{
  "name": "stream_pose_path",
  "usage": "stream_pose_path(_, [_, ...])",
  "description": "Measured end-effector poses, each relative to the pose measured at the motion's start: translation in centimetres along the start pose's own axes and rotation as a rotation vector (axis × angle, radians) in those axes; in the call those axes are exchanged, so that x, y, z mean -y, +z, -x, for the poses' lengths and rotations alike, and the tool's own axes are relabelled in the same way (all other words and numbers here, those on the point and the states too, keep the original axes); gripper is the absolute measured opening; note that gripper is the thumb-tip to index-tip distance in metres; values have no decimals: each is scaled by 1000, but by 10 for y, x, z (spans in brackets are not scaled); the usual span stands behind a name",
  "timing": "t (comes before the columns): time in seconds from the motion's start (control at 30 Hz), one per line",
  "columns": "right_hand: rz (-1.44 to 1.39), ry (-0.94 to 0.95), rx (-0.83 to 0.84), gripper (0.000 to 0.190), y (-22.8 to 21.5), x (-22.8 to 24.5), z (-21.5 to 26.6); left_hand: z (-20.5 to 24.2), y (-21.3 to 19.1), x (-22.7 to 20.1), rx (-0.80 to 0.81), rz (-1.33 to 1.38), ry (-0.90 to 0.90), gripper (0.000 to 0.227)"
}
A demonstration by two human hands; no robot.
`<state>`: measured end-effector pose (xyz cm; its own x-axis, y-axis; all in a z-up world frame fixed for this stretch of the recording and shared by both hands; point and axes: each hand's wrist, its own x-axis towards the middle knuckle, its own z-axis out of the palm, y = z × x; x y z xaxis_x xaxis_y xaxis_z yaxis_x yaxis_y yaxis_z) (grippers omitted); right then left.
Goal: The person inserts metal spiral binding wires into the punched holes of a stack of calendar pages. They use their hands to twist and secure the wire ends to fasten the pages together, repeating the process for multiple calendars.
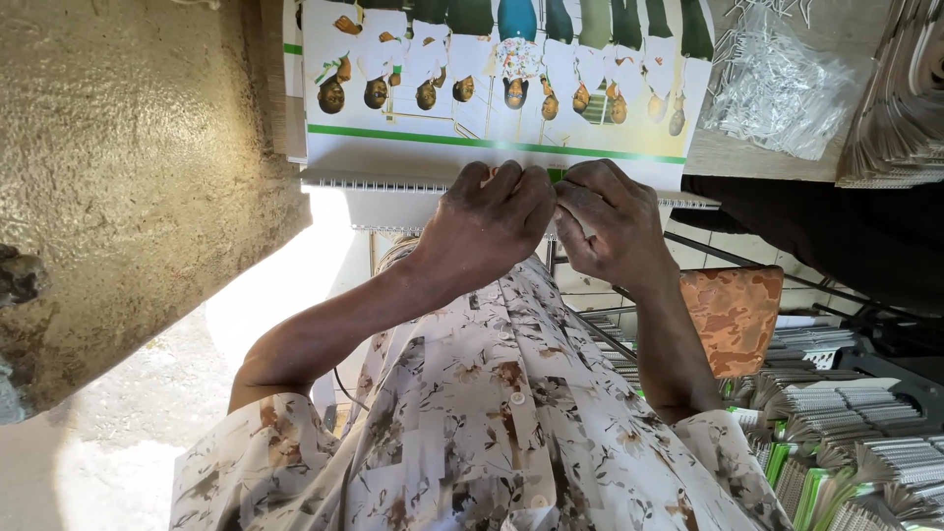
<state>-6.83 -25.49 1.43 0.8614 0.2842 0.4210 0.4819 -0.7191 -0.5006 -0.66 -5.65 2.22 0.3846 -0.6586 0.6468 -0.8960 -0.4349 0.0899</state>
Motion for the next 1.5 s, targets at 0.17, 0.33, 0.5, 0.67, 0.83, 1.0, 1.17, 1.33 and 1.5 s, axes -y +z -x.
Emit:
stream_pose_path(0.17, [55, -62, 50, 6, 1, -6, -2, -2, -1, 0, 69, -9, -11, 18])
stream_pose_path(0.33, [16, -82, 63, 9, 3, -11, -1, 0, -3, -8, 82, -106, 17, 17])
stream_pose_path(0.5, [-20, -95, 45, 8, 3, -12, -1, -1, -2, -7, 71, -126, 29, 20])
stream_pose_path(0.67, [-155, 26, -73, 9, 6, 2, 4, 4, 1, -4, 90, -2, -6, 16])
stream_pose_path(0.83, [-117, 33, -78, 12, 7, 0, 8, 4, 3, 2, 85, 61, -50, 12])
stream_pose_path(1.0, [-100, 47, -82, 13, 2, 2, 7, 5, 8, 8, 58, 194, -109, 11])
stream_pose_path(1.17, [-5, 13, -145, 10, -1, 7, 8, 0, 10, 1, -19, 610, -223, 18])
stream_pose_path(1.33, [44, -10, -200, 9, -20, 15, 0, 16, -2, 1, 4, 288, -157, 9])
stream_pose_path(1.5, [-71, 157, -482, 33, -89, -69, 61, -3, -41, 33, 210, 90, -54, 29])
